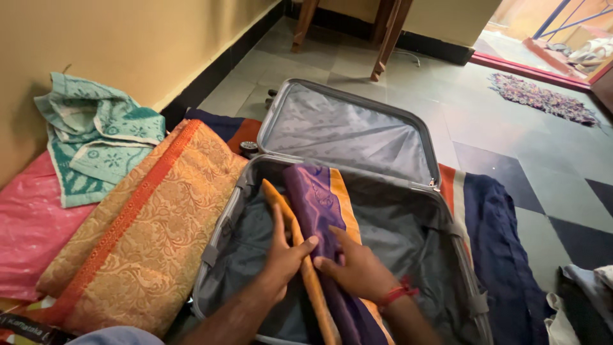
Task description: The person packs a suitcase by folding and placing various items of clothing, including sarees and blouses, into it, and then removes some of the items.
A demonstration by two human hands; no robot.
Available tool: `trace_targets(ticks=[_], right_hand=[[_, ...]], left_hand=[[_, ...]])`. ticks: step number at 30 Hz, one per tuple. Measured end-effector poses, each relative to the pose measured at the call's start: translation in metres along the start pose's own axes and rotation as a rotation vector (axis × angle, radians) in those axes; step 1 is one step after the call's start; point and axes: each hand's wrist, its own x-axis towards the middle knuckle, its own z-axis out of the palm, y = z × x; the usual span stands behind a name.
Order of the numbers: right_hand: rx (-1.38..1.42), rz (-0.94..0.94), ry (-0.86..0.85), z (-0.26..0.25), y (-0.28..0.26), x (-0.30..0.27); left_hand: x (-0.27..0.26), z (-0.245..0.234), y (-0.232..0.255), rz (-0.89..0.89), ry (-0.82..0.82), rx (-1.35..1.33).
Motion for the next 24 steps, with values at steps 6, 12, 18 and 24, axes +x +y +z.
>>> trace_targets(ticks=[6, 12, 18, 24], right_hand=[[-0.227, 0.068, 0.056, 0.011, -0.004, 0.002], [0.013, 0.157, 0.208, -0.044, -0.012, -0.008], [0.847, 0.171, 0.211, -0.078, 0.058, -0.015], [0.787, 0.359, 0.308, 0.024, 0.231, 0.004]], left_hand=[[0.010, -0.003, -0.017, 0.050, -0.018, 0.173], [0.003, 0.008, 0.022, 0.446, -0.145, 0.229], [-0.001, -0.021, 0.104, 0.356, -0.260, 0.266], [0.032, -0.076, 0.088, 0.325, -0.104, 0.570]])
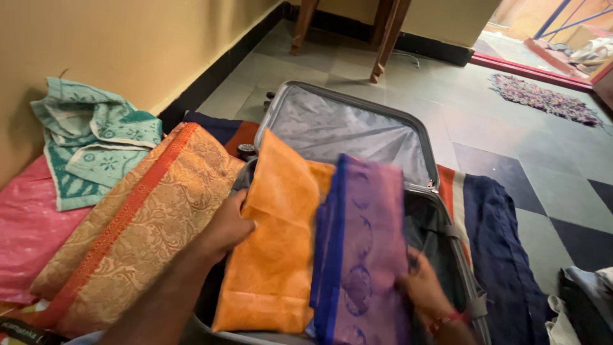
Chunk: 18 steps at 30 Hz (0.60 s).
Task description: The person packs a suitcase by folding and placing various items of clothing, including sarees and blouses, into it, and then removes some of the items.
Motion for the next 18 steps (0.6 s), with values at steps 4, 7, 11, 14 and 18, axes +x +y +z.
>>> trace_targets(ticks=[4, 7, 11, 14, 18], right_hand=[[-0.574, -0.252, 0.201, 0.015, 0.002, -0.014], [-0.893, -0.262, 0.144, 0.071, -0.066, -0.065], [-1.224, 0.047, -0.102, 0.146, -0.153, -0.126], [-1.278, 0.120, -0.114, 0.162, -0.173, -0.125], [-1.010, -0.109, 0.010, 0.134, -0.118, -0.082]], left_hand=[[0.014, -0.002, -0.027, -0.097, 0.073, 0.443], [0.016, 0.000, -0.026, -0.232, -0.007, 0.692], [0.004, 0.005, -0.035, -0.100, -0.027, 0.769], [0.000, 0.007, -0.037, -0.043, -0.005, 0.797], [-0.005, 0.010, -0.023, 0.013, -0.003, 0.793]])
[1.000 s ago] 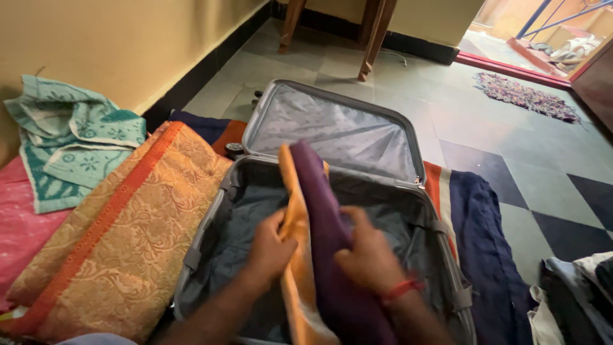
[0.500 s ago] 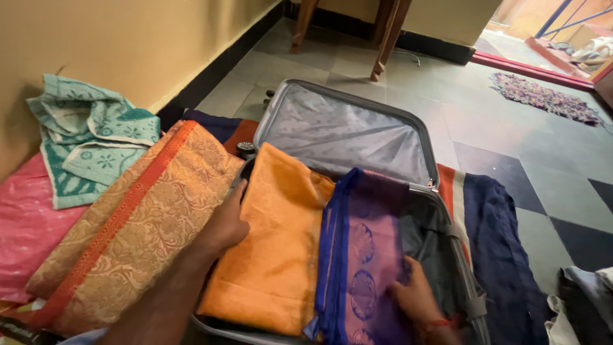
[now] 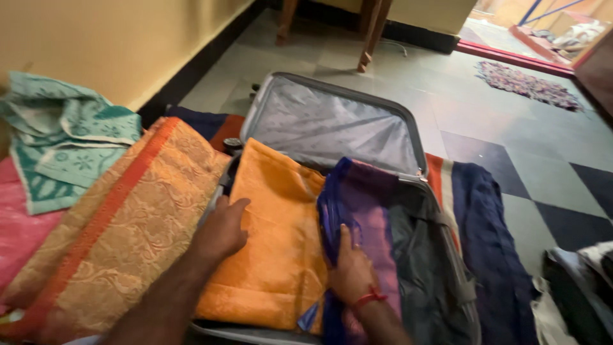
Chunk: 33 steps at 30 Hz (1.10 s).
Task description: The person packs a suitcase by folding and placing various items of clothing, including sarees and blouses, into it, and then removes some of the items.
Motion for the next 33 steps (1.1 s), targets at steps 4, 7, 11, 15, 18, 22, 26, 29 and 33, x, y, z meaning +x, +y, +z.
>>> trace_targets(ticks=[4, 7, 11, 15, 18, 22, 26, 29, 33], right_hand=[[0.319, -0.105, 0.092, 0.013, 0.107, 0.033], [0.658, -0.077, 0.116, 0.000, 0.172, 0.047], [1.049, -0.159, 0.131, -0.031, 0.215, 0.037], [1.106, 0.102, 0.123, -0.071, 0.238, 0.011], [0.996, 0.179, 0.255, -0.084, 0.256, 0.007], [1.084, 0.161, 0.271, -0.078, 0.270, 0.009], [1.036, 0.201, 0.282, -0.075, 0.273, 0.010], [1.027, 0.166, 0.289, -0.072, 0.275, 0.013], [1.003, 0.179, 0.284, -0.079, 0.264, 0.009]], left_hand=[[-0.009, -0.001, 0.030, 0.080, 0.102, 0.127], [-0.014, 0.004, 0.045, 0.202, 0.107, 0.226], [-0.021, 0.029, 0.052, 0.278, -0.149, 0.199], [-0.028, 0.058, 0.052, 0.384, -0.283, 0.183], [-0.032, 0.069, 0.056, 0.375, -0.416, 0.162], [-0.037, 0.072, 0.060, 0.361, -0.520, 0.158], [-0.039, 0.077, 0.063, 0.402, -0.567, 0.178], [-0.040, 0.080, 0.059, 0.421, -0.553, 0.143], [-0.041, 0.084, 0.055, 0.530, -0.438, -0.031]])
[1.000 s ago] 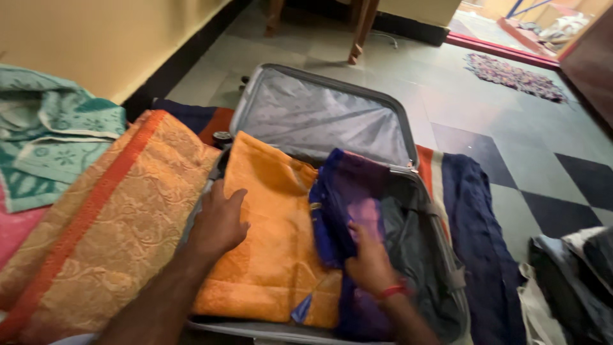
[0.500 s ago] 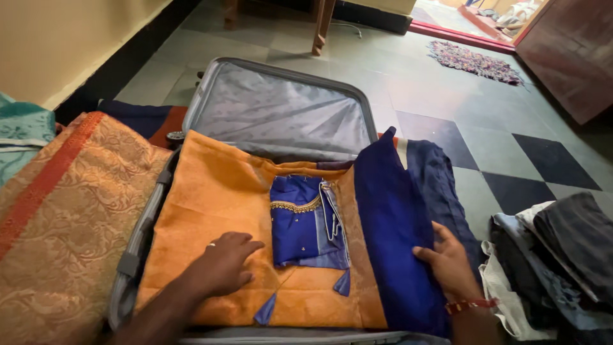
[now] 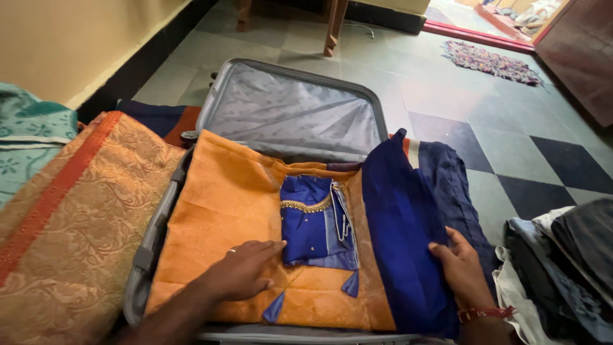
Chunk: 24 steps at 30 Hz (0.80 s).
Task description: The person packs a suitcase by folding and placing various items of clothing, including sarees and blouses, into it, and then removes some of the items.
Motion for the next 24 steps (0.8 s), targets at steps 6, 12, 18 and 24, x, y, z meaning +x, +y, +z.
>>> trace_targets(ticks=[6, 12, 18, 24], right_hand=[[-0.791, -0.151, 0.017, 0.037, -0.044, -0.039], [-0.665, -0.329, -0.119, 0.062, -0.049, -0.046], [-0.638, -0.248, -0.035, 0.035, -0.022, -0.019], [-0.408, -0.209, -0.040, 0.007, -0.006, -0.007]], left_hand=[[0.008, 0.017, 0.001, -0.046, -0.078, -0.178], [0.046, 0.059, -0.021, -0.192, 0.100, -1.139], [0.108, 0.064, -0.002, -0.401, 0.621, -0.577], [0.130, 0.061, 0.016, -0.472, 0.791, -1.104]])
